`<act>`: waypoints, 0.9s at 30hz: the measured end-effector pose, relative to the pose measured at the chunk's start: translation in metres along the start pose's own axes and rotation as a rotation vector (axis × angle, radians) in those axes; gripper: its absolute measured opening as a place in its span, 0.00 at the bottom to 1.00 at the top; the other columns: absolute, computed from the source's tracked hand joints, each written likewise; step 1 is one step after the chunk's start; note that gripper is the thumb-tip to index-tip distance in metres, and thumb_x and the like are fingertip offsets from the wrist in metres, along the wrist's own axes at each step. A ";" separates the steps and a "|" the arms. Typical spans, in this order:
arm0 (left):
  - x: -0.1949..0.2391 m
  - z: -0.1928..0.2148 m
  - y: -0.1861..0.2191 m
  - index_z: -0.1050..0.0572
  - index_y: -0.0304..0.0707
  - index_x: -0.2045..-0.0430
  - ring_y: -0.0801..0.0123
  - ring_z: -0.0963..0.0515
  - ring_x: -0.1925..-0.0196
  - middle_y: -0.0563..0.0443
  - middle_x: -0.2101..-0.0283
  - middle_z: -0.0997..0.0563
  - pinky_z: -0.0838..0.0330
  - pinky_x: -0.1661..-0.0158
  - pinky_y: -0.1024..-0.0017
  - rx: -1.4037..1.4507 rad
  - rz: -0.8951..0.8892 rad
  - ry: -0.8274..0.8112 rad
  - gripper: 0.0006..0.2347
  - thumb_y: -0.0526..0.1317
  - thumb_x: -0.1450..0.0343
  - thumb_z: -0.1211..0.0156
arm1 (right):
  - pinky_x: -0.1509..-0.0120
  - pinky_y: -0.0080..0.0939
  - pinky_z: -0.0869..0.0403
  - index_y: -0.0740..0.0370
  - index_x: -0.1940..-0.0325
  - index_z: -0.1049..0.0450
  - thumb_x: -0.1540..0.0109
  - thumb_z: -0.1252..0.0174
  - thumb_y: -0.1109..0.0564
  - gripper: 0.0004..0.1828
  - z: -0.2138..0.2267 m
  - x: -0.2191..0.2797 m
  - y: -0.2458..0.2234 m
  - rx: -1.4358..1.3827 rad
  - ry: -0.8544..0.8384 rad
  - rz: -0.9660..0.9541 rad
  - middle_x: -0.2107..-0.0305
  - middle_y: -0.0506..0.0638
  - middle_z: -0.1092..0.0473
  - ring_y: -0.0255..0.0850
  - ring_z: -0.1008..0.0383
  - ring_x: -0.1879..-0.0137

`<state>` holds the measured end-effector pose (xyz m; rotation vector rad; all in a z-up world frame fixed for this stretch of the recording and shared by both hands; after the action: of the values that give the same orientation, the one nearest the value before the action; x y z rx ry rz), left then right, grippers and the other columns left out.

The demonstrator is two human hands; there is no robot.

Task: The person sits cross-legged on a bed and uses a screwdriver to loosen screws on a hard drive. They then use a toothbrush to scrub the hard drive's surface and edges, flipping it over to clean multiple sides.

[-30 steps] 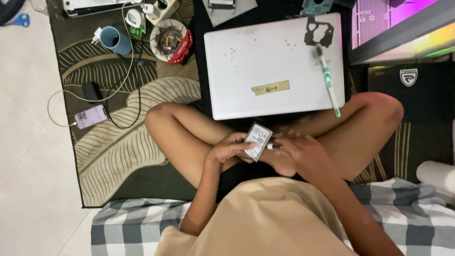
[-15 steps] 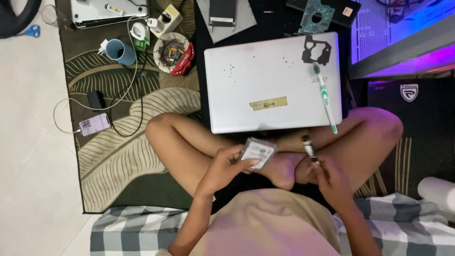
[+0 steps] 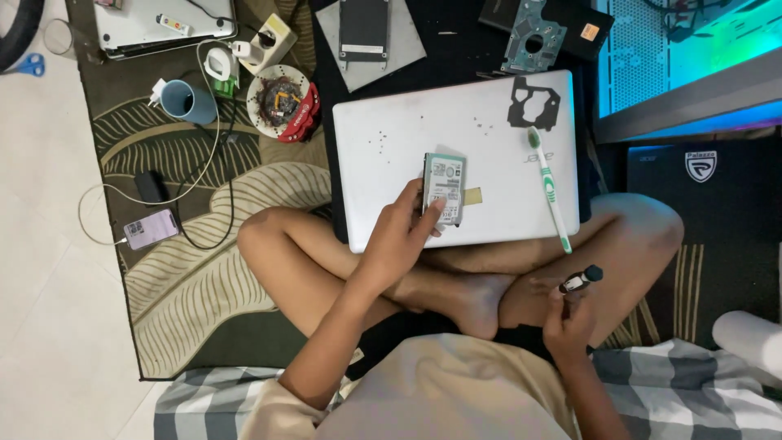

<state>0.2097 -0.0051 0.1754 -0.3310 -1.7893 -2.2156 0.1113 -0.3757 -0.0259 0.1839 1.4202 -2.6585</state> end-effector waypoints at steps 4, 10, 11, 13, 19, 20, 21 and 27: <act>-0.005 0.002 0.005 0.35 0.21 0.39 0.60 0.14 0.65 0.33 0.61 0.18 0.20 0.61 0.62 0.051 0.022 0.015 0.20 0.39 0.22 0.49 | 0.50 0.42 0.29 0.67 0.59 0.30 0.27 0.46 0.64 0.07 0.002 -0.008 -0.029 0.077 0.066 0.061 0.75 0.53 0.34 0.45 0.30 0.64; 0.002 0.007 -0.007 0.50 0.33 0.28 0.60 0.28 0.37 0.42 0.42 0.30 0.18 0.46 0.68 -0.005 0.031 0.074 0.32 0.49 0.25 0.51 | 0.51 0.50 0.28 0.71 0.50 0.34 0.27 0.50 0.55 0.12 0.010 -0.020 -0.054 0.058 0.046 0.098 0.59 0.62 0.32 0.55 0.28 0.54; 0.004 0.008 -0.009 0.52 0.35 0.27 0.62 0.26 0.41 0.44 0.43 0.31 0.21 0.49 0.70 -0.097 0.050 0.079 0.34 0.51 0.26 0.49 | 0.54 0.47 0.29 0.70 0.50 0.33 0.28 0.47 0.56 0.12 0.012 -0.019 -0.053 0.049 0.061 0.070 0.61 0.60 0.34 0.51 0.30 0.57; 0.007 0.009 -0.013 0.53 0.38 0.26 0.63 0.23 0.45 0.46 0.44 0.32 0.24 0.52 0.71 -0.191 0.069 0.088 0.36 0.52 0.28 0.46 | 0.57 0.44 0.30 0.70 0.51 0.33 0.28 0.45 0.57 0.11 0.011 -0.019 -0.052 0.038 0.075 0.043 0.64 0.58 0.35 0.48 0.32 0.59; 0.016 0.009 0.009 0.50 0.25 0.28 0.22 0.30 0.38 0.27 0.36 0.35 0.30 0.43 0.34 -0.326 0.020 0.101 0.39 0.37 0.32 0.31 | 0.45 0.47 0.28 0.72 0.46 0.27 0.29 0.40 0.67 0.08 0.006 -0.023 -0.064 0.011 0.118 0.035 0.64 0.54 0.30 0.45 0.26 0.52; 0.015 0.008 0.003 0.52 0.28 0.27 0.24 0.27 0.41 0.29 0.38 0.34 0.28 0.46 0.36 -0.387 0.025 0.103 0.41 0.38 0.33 0.30 | 0.41 0.49 0.28 0.73 0.45 0.28 0.29 0.39 0.66 0.10 0.005 -0.024 -0.066 0.023 0.130 0.034 0.62 0.57 0.29 0.48 0.26 0.50; 0.014 0.006 -0.002 0.53 0.30 0.26 0.26 0.24 0.43 0.31 0.40 0.32 0.26 0.48 0.38 -0.449 0.031 0.104 0.43 0.39 0.34 0.28 | 0.38 0.51 0.29 0.74 0.44 0.28 0.30 0.38 0.65 0.12 0.005 -0.026 -0.069 0.034 0.143 0.034 0.59 0.60 0.29 0.51 0.26 0.47; 0.006 0.009 0.008 0.44 0.31 0.29 0.38 0.17 0.51 0.32 0.45 0.23 0.25 0.51 0.42 -0.512 0.007 0.118 0.40 0.46 0.33 0.28 | 0.30 0.56 0.33 0.76 0.37 0.31 0.33 0.37 0.65 0.22 -0.003 -0.032 -0.082 0.040 0.185 0.050 0.49 0.65 0.29 0.55 0.29 0.38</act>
<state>0.2071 0.0016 0.1868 -0.2965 -1.1391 -2.6028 0.1290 -0.3264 0.0451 0.4750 1.3923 -2.6898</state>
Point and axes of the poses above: each hand's wrist, its own x-axis away from the middle knuckle, its own z-axis out of the back of the hand, y = z × x, the point moved 6 cm from there along -x, towards the middle knuckle
